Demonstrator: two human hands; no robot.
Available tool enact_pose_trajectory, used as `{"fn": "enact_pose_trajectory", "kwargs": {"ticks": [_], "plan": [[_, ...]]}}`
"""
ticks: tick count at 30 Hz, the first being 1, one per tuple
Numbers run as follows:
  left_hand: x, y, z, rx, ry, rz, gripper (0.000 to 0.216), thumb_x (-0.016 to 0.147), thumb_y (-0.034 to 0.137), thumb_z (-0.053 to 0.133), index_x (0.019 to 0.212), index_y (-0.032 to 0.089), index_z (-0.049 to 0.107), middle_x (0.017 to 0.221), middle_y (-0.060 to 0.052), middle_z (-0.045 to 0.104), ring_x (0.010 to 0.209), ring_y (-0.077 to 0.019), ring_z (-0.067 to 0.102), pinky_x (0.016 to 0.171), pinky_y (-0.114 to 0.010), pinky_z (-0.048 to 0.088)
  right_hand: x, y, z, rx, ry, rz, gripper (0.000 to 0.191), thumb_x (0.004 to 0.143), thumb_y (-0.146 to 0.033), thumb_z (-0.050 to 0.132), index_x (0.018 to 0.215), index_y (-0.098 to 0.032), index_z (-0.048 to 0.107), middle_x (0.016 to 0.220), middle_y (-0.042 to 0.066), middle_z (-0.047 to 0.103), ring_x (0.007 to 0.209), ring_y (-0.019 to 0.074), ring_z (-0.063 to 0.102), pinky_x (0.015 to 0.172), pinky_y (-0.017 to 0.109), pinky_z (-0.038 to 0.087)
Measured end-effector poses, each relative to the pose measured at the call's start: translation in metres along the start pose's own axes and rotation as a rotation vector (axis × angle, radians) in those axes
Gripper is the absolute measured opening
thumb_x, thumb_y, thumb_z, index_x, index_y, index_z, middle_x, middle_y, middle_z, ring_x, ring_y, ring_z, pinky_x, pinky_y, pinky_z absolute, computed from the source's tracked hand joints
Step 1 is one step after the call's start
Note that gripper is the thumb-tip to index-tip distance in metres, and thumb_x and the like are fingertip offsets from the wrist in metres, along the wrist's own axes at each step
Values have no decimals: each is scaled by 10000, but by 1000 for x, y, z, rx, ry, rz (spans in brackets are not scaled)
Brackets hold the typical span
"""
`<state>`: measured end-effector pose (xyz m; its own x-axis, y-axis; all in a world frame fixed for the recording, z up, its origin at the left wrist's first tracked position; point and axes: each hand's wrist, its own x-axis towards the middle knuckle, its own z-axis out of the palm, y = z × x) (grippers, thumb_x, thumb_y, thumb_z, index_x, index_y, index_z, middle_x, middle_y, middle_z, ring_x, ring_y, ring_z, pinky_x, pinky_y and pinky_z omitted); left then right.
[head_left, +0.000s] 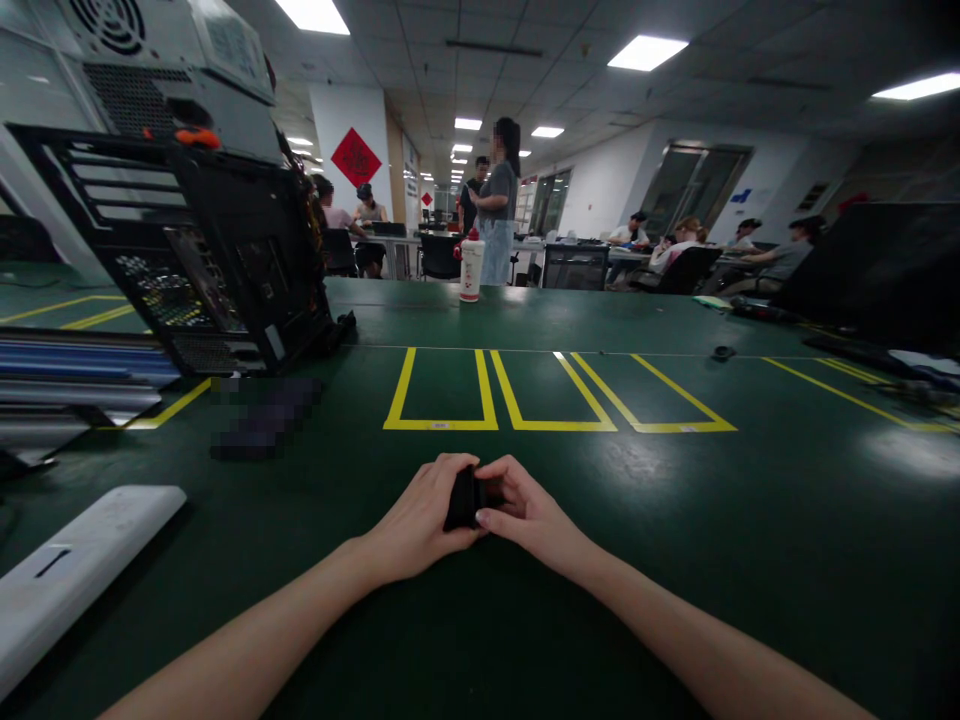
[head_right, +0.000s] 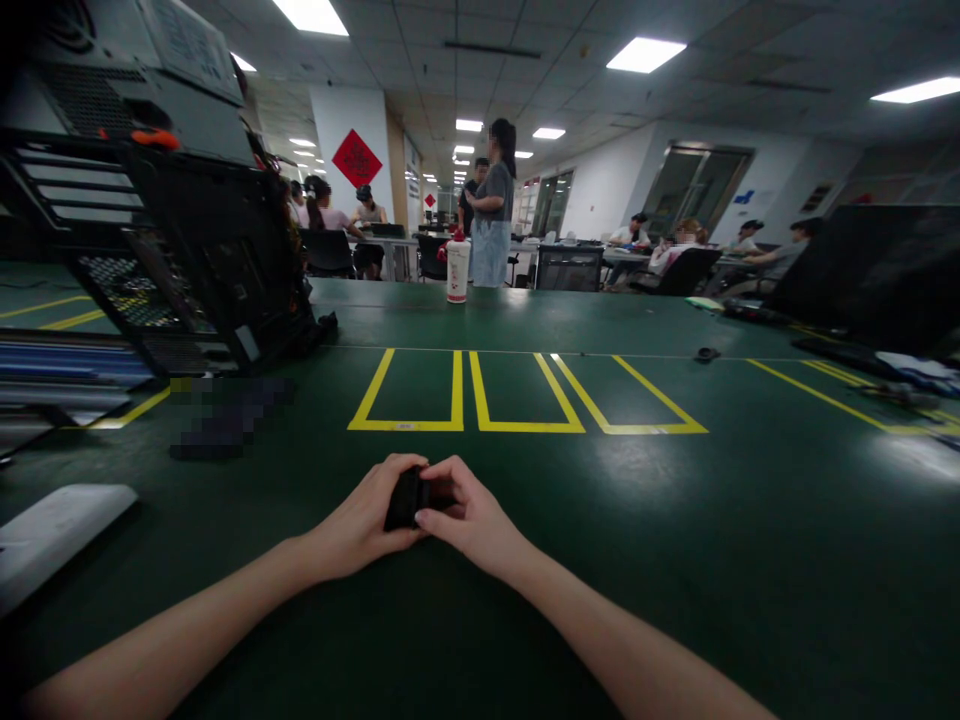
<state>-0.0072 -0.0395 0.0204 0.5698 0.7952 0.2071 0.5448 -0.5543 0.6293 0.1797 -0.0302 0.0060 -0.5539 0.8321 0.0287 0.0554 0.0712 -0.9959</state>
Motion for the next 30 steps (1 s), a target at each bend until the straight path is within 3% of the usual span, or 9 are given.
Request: {"fn": "enact_pose_trajectory", "kwargs": {"ticks": [8,18,26,30], "plan": [[1,-1,1,-8,25,29,551,755,251,595,1213,254,287,1166,-75,447,1055,-235,465,892,-428,400,1,0,3,0,42,0,298,769,-244,558,1046,-233,447,1088,31,495,1068,186,488,894,365,426],[0,-1,1,16,9,0,546,756,255,588,1216,239,293,1179,-82,434,1048,-234,459,876,-413,413,1,5,2,7,26,-26,286,744,-241,589,988,-225,441,1029,31,508,1013,191,513,816,359,454],[1,2,0,-2,12,24,541,761,247,589,1216,251,296,1165,-73,450,1049,-235,466,882,-428,406,1,1,3,-17,34,-13,324,780,-237,545,1087,-235,439,1099,35,492,1061,182,487,901,369,413],[1,0,1,-5,20,16,546,760,250,588,1215,244,286,1164,-79,445,1049,-236,465,880,-423,409,0,1,2,-8,-6,-27,282,766,-235,565,1028,-219,459,1065,34,503,1033,185,505,868,370,437]]}}
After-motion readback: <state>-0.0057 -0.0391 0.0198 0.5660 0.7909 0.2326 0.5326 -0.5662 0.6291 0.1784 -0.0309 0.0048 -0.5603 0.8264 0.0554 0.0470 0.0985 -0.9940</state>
